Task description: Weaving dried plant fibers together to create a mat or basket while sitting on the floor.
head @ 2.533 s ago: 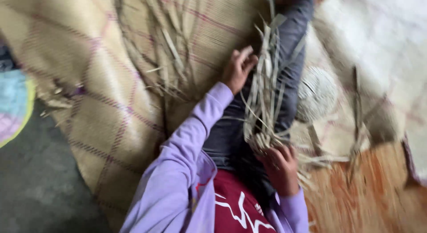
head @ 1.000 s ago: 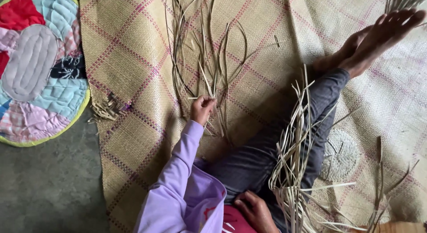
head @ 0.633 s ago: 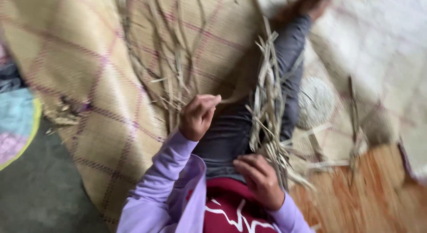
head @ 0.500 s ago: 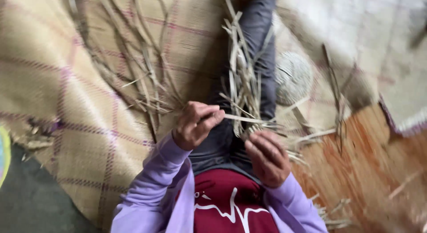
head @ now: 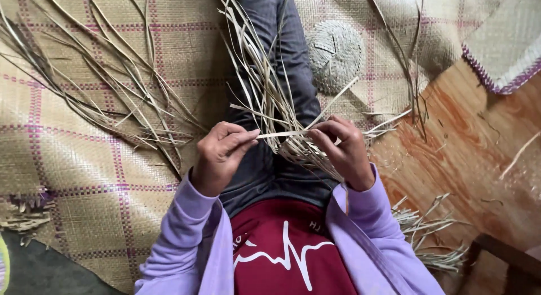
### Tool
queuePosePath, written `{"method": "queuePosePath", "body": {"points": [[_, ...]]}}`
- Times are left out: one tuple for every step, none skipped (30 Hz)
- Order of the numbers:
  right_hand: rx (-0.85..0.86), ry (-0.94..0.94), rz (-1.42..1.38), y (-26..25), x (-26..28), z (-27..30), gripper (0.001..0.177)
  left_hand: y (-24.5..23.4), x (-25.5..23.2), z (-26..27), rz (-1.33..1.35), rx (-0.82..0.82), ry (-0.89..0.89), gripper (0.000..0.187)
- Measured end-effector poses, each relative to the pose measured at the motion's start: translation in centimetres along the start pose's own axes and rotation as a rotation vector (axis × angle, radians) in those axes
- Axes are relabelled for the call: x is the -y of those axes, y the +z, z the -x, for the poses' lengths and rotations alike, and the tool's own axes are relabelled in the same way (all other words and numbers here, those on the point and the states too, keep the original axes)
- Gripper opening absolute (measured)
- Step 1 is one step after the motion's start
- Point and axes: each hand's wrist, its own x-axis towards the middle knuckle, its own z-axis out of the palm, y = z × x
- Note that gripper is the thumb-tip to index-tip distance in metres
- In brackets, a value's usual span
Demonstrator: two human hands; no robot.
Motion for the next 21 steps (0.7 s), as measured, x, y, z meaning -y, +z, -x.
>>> {"method": "queuePosePath", "body": {"points": [[-0.002, 0.008, -0.001, -0.2, -0.4, 0.2, 0.014, -0.2, -0.4, -0.1, 0.002, 0.007, -0.004, 0.011], [0.003, 0.025, 0.000, -0.3, -0.8, 0.3, 0.013, -0.5, -0.8, -0.1, 0.057, 0.034, -0.083, 0.014], [0.011, 0.040, 0.000, -0.4, -1.1, 0.4, 0.012, -0.8, -1.2, -0.2, 0.109, 0.058, -0.163, 0.017], [0.011, 0.045, -0.002, -0.4, -1.3, 0.5, 0.012, -0.8, -1.0, -0.1, 0.109, 0.062, -0.166, 0.017], [0.007, 0.052, -0.001, -0.4, -1.5, 0.5, 0.011, -0.8, -0.9, 0.0, 0.139, 0.067, -0.201, 0.019], [0.003, 0.059, 0.000, -0.4, -1.7, 0.6, 0.010, -0.9, -0.7, 0.1, 0.168, 0.072, -0.237, 0.021], [0.004, 0.060, -0.001, -0.3, -2.1, 0.7, 0.010, -0.9, -0.7, 0.0, 0.168, 0.072, -0.238, 0.021], [-0.002, 0.052, 0.030, -0.3, -2.6, 0.8, 0.009, -0.9, -0.7, -0.1, 0.166, 0.058, -0.272, 0.024], [-0.009, 0.043, 0.062, -0.2, -3.0, 0.9, 0.008, -0.9, -0.7, -0.2, 0.165, 0.044, -0.304, 0.027], [-0.008, 0.044, 0.061, -0.5, -3.4, 1.0, 0.008, -1.3, -1.1, -0.3, 0.164, 0.045, -0.305, 0.027], [-0.017, 0.057, 0.123, -1.0, -3.7, 1.1, 0.010, -1.6, -1.4, -0.4, 0.199, 0.043, -0.376, 0.029], [-0.025, 0.071, 0.186, -1.4, -4.1, 1.3, 0.011, -1.8, -1.8, -0.6, 0.233, 0.042, -0.448, 0.032], [-0.031, 0.075, 0.194, -1.9, -4.5, 1.2, 0.011, -2.6, -1.3, -0.5, 0.240, 0.048, -0.444, 0.032], [-0.054, 0.108, 0.218, -2.3, -4.9, 1.2, 0.011, -3.3, -0.8, -0.4, 0.275, 0.018, -0.494, 0.034], [-0.078, 0.139, 0.243, -2.8, -5.3, 1.0, 0.011, -4.0, -0.3, -0.4, 0.309, -0.012, -0.543, 0.036], [-0.086, 0.141, 0.251, -3.4, -6.0, 1.1, 0.011, -4.5, 0.4, 0.0, 0.317, -0.005, -0.537, 0.036], [-0.103, 0.181, 0.257, -3.8, -6.6, 1.1, 0.011, -5.1, 1.1, 0.4, 0.329, -0.045, -0.573, 0.036], [-0.120, 0.221, 0.263, -4.3, -7.2, 1.2, 0.010, -5.7, 1.9, 0.8, 0.340, -0.085, -0.608, 0.036], [-0.122, 0.221, 0.266, -4.6, -8.2, 1.4, 0.010, -5.8, 2.3, 1.0, 0.344, -0.083, -0.607, 0.036], [-0.153, 0.213, 0.289, -4.9, -9.1, 1.6, 0.010, -6.1, 2.7, 1.2, 0.366, -0.120, -0.612, 0.034], [-0.176, 0.202, 0.307, -5.0, -10.1, 1.6, 0.011, -6.4, 3.0, 1.7, 0.385, -0.165, -0.620, 0.033]]}}
